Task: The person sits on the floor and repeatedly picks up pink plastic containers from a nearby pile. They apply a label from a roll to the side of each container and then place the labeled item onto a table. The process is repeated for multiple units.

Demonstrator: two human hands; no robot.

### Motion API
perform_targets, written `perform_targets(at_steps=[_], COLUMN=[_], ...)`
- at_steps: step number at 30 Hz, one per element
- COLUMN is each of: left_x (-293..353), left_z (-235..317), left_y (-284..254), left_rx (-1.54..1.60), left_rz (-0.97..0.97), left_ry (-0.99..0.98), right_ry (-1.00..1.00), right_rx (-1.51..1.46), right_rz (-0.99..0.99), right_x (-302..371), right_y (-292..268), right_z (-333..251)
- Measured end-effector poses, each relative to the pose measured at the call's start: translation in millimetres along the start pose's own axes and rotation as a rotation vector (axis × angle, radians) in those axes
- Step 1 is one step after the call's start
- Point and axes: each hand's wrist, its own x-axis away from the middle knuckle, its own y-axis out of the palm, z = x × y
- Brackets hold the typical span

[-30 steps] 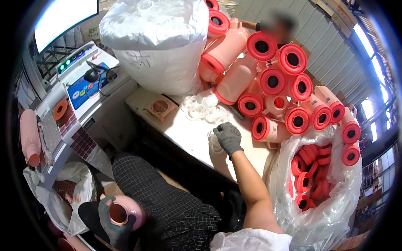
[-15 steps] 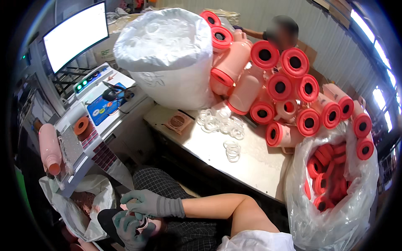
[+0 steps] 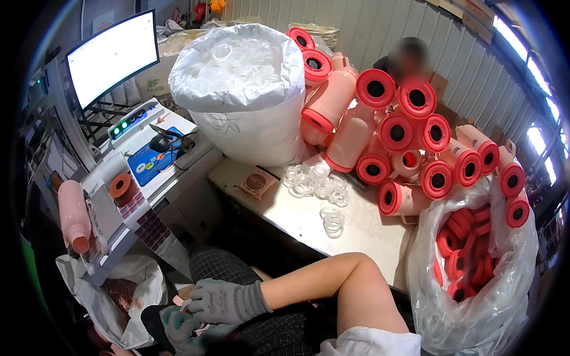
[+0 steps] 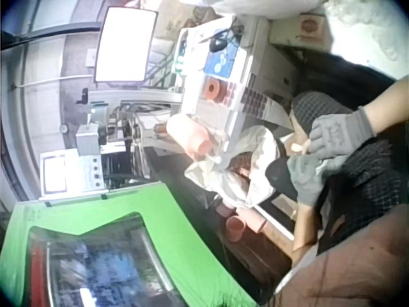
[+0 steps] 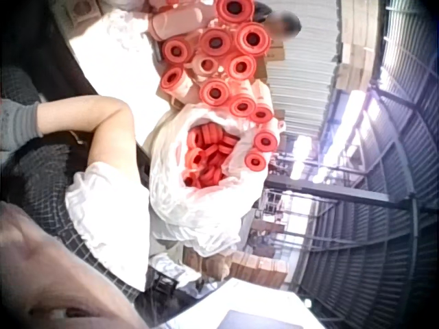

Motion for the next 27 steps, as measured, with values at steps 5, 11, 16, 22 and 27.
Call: perform_targets(at_steps=[5, 11, 16, 22, 27], left_x=[0.5, -19.6, -40.5, -79.9, -68.1], left_z=[-15.3, -5.2, 5.6, -13.0, -18.3], left_y=[-2.2, -21.5, -28.8, -29.2, -29.2], left_rx=[-0.103, -0.261, -0.477, -0.306, -0.340], left_rz=[-0.100, -0.037, -0.280, -0.397, -0.569], left_ry=[0.082, 0.008, -0.065, -0.010, -0.047], right_ry=[0.252, 0.318, 0.170, 0.321, 0.267], right_rx=[-0.284, -0.323, -0.106, -0.521, 0.042], right_rz=[-0.184, 0.129, 0.285, 0.169, 0.027], right_x=[-2.9, -2.3, -6.2, -24.8, -10.3], right_y=[2.0, 64.6, 35.9, -9.1, 1.3], right_z=[-7.7, -5.7, -6.7, -6.4, -24.3])
